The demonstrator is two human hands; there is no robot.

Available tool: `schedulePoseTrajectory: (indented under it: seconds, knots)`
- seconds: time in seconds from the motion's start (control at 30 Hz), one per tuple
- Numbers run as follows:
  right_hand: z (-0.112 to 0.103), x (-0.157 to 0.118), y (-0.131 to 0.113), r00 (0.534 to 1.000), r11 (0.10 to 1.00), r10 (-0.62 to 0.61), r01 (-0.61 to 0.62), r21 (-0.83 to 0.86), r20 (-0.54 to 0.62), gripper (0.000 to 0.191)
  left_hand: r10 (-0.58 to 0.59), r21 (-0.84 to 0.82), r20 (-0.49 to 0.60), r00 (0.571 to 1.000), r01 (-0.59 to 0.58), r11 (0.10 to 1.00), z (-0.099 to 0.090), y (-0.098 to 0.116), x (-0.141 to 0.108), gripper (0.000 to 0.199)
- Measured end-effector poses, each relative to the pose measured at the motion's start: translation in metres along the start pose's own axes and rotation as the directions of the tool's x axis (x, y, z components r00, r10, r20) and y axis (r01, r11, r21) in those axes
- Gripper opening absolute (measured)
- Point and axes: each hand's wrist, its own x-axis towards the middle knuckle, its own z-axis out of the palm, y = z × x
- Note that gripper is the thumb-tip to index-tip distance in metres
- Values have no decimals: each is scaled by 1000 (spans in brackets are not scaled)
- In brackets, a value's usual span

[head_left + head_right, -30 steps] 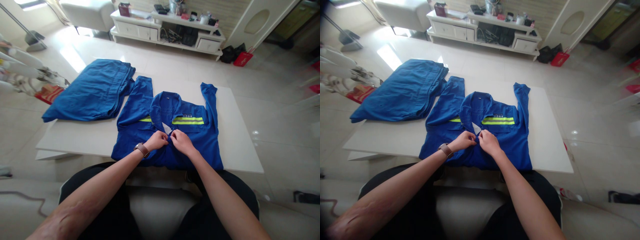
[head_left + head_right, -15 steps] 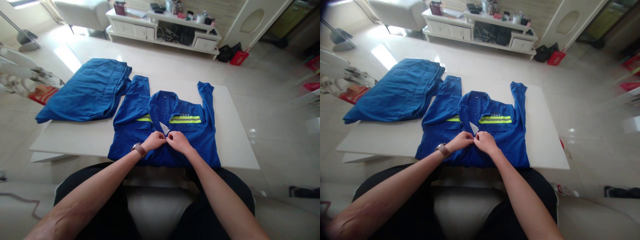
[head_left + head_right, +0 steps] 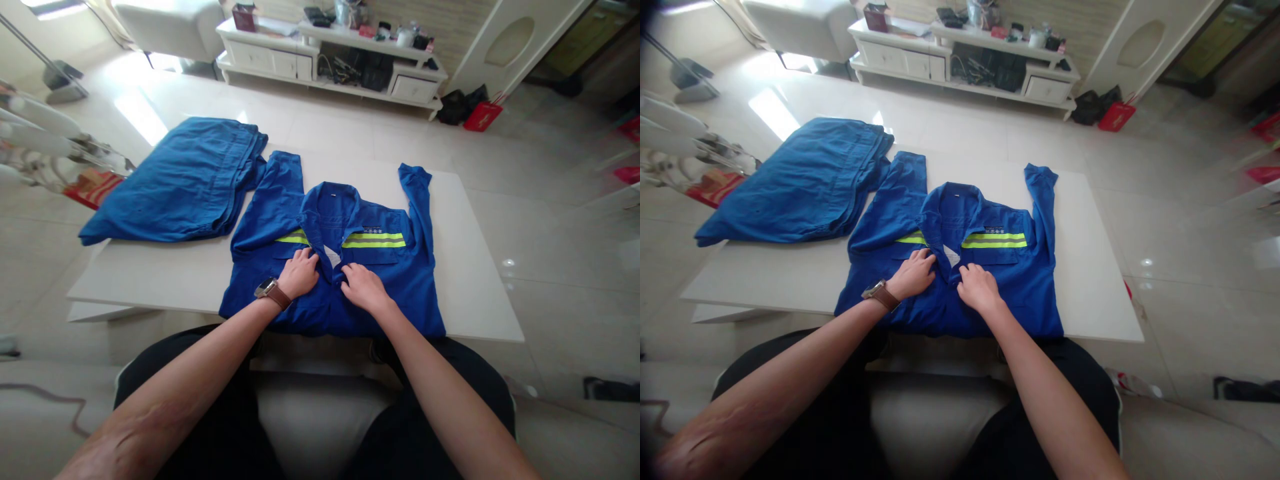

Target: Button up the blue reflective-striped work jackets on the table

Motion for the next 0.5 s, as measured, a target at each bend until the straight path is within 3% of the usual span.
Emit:
schedulePoseTrajectory:
  seconds: [0.17, 0.33, 0.5]
  knots:
    - [-4, -1, -1, 999, 998, -42, 43, -44, 32, 32, 190, 4, 134, 973, -192, 981, 18, 4, -5, 70]
    - [-6, -4, 1, 996, 997, -71, 72, -19, 49, 29, 194, 53, 153, 969, -204, 978, 15, 14, -11, 65]
    - [-6, -8, 2, 998, 996, -12, 7, 86, 56, 23, 223, 62, 126, 967, -232, 971, 3, 19, -12, 43]
